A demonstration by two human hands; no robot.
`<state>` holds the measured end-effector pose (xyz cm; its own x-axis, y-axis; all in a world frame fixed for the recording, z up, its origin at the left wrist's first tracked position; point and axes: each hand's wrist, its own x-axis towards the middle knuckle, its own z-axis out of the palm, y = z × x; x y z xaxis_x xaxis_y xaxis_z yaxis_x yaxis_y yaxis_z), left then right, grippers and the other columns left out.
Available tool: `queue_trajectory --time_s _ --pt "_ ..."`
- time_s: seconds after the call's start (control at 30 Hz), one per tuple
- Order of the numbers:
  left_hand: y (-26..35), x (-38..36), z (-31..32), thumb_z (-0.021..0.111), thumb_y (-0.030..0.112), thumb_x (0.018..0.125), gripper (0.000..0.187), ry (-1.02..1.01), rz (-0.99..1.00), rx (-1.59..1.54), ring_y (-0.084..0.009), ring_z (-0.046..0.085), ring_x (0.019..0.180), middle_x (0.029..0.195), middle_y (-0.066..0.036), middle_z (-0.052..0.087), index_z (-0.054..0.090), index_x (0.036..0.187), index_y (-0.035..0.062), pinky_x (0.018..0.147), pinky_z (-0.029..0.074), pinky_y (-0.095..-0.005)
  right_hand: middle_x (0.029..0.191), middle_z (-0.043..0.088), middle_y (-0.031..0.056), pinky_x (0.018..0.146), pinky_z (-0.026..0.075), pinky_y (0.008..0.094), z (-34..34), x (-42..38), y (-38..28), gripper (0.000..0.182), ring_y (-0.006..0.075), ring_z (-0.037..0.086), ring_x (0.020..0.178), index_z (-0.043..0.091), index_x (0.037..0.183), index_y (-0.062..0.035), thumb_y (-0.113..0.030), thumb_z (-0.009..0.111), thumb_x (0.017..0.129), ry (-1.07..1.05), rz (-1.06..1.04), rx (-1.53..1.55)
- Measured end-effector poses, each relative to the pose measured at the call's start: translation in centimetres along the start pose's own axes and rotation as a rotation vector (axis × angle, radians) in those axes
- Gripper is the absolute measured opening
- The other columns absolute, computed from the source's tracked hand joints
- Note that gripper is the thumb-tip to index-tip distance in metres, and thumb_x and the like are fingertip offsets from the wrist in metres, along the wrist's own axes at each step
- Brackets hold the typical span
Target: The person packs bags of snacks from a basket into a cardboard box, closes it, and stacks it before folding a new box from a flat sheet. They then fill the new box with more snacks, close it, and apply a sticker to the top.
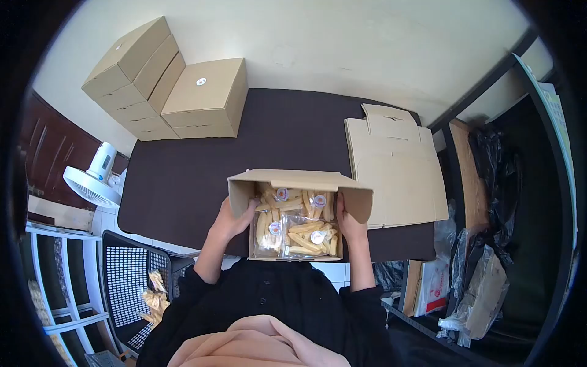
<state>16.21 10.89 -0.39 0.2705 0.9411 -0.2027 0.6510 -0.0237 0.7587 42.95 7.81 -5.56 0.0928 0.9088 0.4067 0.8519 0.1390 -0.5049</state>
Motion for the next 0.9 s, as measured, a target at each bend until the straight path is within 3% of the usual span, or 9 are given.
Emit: queue_trajectory --time_s 0.1,0.17,0.2,0.47,0.57,0.63,0.7,0.8,0.9 --pt "-3.2 -0.2 1.7 0.048 0.004 0.076 0.062 0.032 0.092 -0.021 -0.0387 0.039 0.114 0.127 -0.026 0.036 0.021 0.132 -0.0002 0.096 0.035 -0.0406 0.09 0.06 0.0196 0.074 0.044 0.0413 0.3 -1.9 1.1 0.022 0.036 0.056 0.084 0.058 0.095 0.0017 -0.014 0.049 0.082 -0.231 0.168 -0.077" --pt "-4.8 -0.9 3.0 0.05 -0.003 0.074 0.072 0.152 0.398 -0.066 -0.0363 0.024 0.125 0.137 -0.024 0.02 0.013 0.135 0.0012 0.102 0.028 -0.0378 0.096 0.059 0.0203 0.077 0.045 0.0406 2.3 -5.4 4.0 0.024 0.0365 0.055 0.09 0.057 0.097 0.0018 -0.014 0.052 0.08 -0.116 0.047 -0.036" --pt "-5.5 -1.4 3.5 0.051 -0.003 0.073 0.075 0.038 0.297 -0.119 -0.0355 0.021 0.127 0.139 -0.023 0.017 0.01 0.136 0.0012 0.103 0.026 -0.0373 0.098 0.058 0.0208 0.078 0.045 0.0402 1.8 -6.2 3.4 0.025 0.0366 0.054 0.093 0.056 0.099 0.0019 -0.012 0.052 0.078 -0.157 0.121 -0.021" --pt "-5.5 -2.4 4.4 0.053 0.002 0.076 0.074 -0.002 0.254 -0.249 -0.0361 0.027 0.124 0.136 -0.023 0.025 0.009 0.136 0.0009 0.102 0.027 -0.0381 0.116 0.05 0.022 0.094 0.033 0.0354 1.3 -10.6 1.8 0.038 0.0327 0.045 0.112 0.048 0.113 0.0041 -0.018 0.049 0.082 -0.164 0.586 0.477" --pt "-5.7 -1.3 4.2 0.049 -0.002 0.076 0.071 0.009 0.283 -0.241 -0.0369 0.03 0.123 0.134 -0.024 0.028 0.011 0.135 0.0004 0.102 0.028 -0.038 0.117 0.049 0.021 0.095 0.031 0.0346 1.3 -8.9 0.3 0.037 0.0307 0.044 0.114 0.047 0.114 0.0043 -0.014 0.045 0.082 -0.151 0.468 0.358" --pt "-7.0 1.0 4.3 0.047 0.011 0.08 0.032 0.199 0.341 -0.231 -0.0332 0.051 0.102 0.104 -0.022 0.054 0.046 0.109 -0.0049 0.087 0.041 -0.0358 0.119 0.049 0.0202 0.097 0.03 0.0343 1.7 -6.7 -0.6 0.039 0.0294 0.042 0.116 0.045 0.117 0.0036 -0.012 0.047 0.082 -0.142 0.424 0.414" --pt "-7.5 3.4 2.9 0.042 -0.009 0.071 0.067 0.047 0.288 -0.218 -0.0363 0.031 0.122 0.132 -0.025 0.031 0.019 0.134 0.0013 0.101 0.029 -0.0381 0.12 0.049 0.0189 0.096 0.031 0.0341 2.0 -4.2 -0.7 0.04 0.0272 0.043 0.115 0.045 0.118 0.0032 -0.014 0.05 0.082 -0.222 0.505 0.529" --pt "-6.0 4.5 0.9 0.045 -0.005 0.072 0.064 0.027 0.23 -0.234 -0.0354 0.03 0.123 0.131 -0.023 0.033 0.023 0.132 0.0018 0.103 0.027 -0.0367 0.106 0.056 0.0175 0.08 0.041 0.0343 3.5 -1.8 0.1 0.04 0.0265 0.054 0.095 0.045 0.115 -0.0002 -0.024 0.054 0.084 -0.189 0.453 0.601" --pt "-6.8 4.4 0.5 0.053 0.001 0.072 0.071 -0.015 0.288 -0.235 -0.0347 0.025 0.126 0.134 -0.023 0.027 0.019 0.134 0.0039 0.104 0.025 -0.0374 0.114 0.052 0.0167 0.082 0.042 0.0321 2.8 -1.1 0.2 0.045 0.0265 0.054 0.099 0.043 0.12 -0.0001 -0.014 0.058 0.08 -0.113 0.381 0.663"
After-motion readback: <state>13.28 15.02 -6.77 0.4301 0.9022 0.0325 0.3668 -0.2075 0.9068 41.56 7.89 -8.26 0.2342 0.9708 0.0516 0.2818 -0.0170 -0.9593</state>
